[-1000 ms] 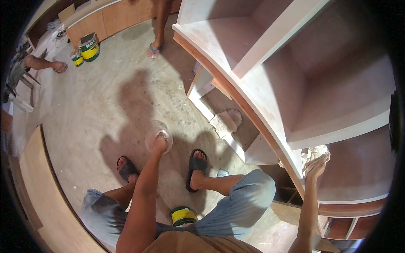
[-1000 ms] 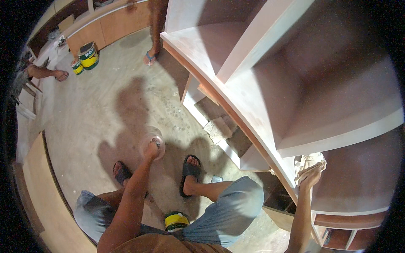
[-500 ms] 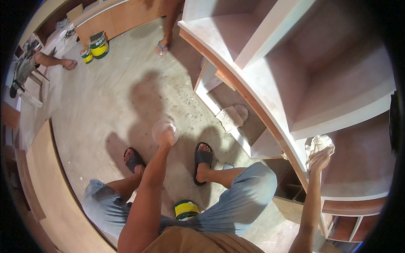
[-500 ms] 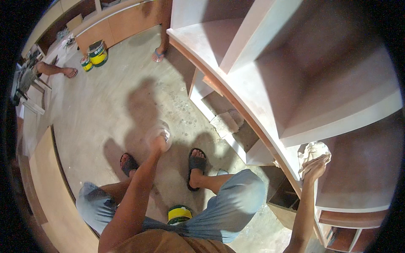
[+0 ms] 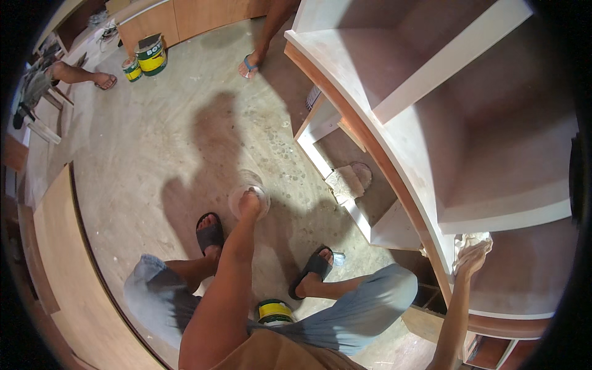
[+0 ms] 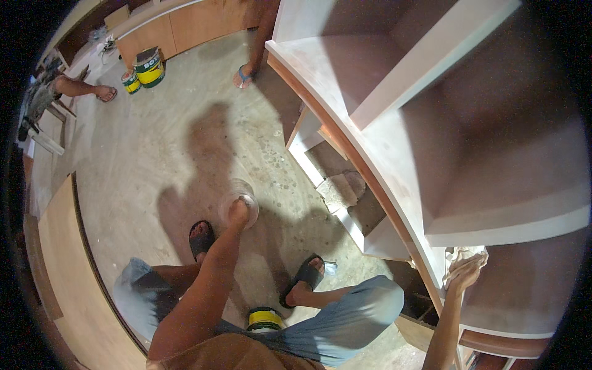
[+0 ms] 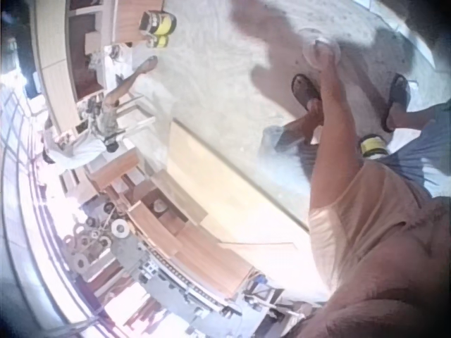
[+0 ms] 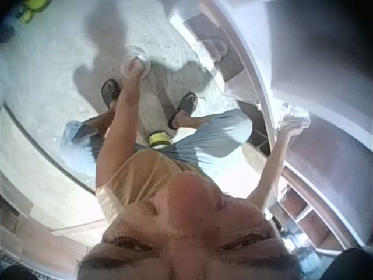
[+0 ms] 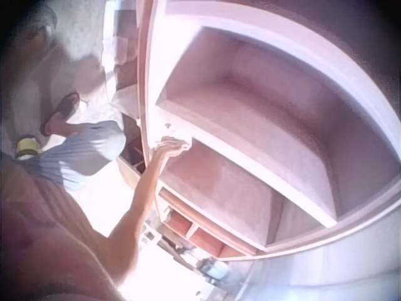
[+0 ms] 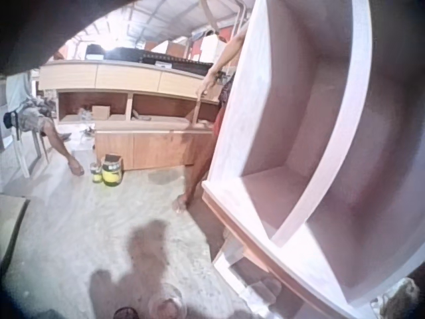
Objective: The person sits on the floor and wipes the edges and surfaces of a white wooden cabinet using a cloth. They repeatedly dip the cloth into a small container and continue wiping the cabinet's edges and shelves.
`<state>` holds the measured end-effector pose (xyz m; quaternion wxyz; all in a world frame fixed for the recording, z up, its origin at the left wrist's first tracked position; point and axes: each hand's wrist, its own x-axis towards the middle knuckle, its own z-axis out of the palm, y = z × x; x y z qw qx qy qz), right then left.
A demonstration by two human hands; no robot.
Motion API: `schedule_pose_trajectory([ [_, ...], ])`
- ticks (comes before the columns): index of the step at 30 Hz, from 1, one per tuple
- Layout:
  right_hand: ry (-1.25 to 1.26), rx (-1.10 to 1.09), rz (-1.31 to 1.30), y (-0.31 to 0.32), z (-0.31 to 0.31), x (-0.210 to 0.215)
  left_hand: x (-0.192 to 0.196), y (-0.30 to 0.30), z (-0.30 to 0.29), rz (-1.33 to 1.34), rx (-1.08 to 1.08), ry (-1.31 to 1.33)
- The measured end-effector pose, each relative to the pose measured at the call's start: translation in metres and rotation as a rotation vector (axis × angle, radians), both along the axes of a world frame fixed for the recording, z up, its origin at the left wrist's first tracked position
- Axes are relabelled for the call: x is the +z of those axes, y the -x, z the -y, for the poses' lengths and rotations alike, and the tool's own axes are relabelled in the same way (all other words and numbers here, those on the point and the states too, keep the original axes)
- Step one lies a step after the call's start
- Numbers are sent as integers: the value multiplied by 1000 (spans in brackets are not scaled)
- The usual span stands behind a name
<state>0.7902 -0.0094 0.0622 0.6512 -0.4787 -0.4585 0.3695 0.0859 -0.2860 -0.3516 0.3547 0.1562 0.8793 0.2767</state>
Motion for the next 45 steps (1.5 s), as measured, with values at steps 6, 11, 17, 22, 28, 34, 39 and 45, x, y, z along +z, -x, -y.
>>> schedule_pose_trajectory([
  [6,85,-30,-145,-4,-1,22,9,2,2,-87,-158,87],
  [11,62,-40,89,8,-5,17,15,13,9,-207,-156,-3],
  [17,136,74,91,45,27,27,69,18,10,-402,-132,-97],
  [22,96,300,-15,15,18,22,121,5,8,-303,-56,-124],
  [28,51,81,-110,74,28,29,71,8,5,-318,-48,-44],
  [34,37,63,-36,77,36,28,109,2,13,-473,-132,-164],
  [39,14,36,-39,84,24,24,94,4,27,-417,-95,-53],
  [45,-21,147,34,125,50,42,73,14,36,-438,-124,-208],
])
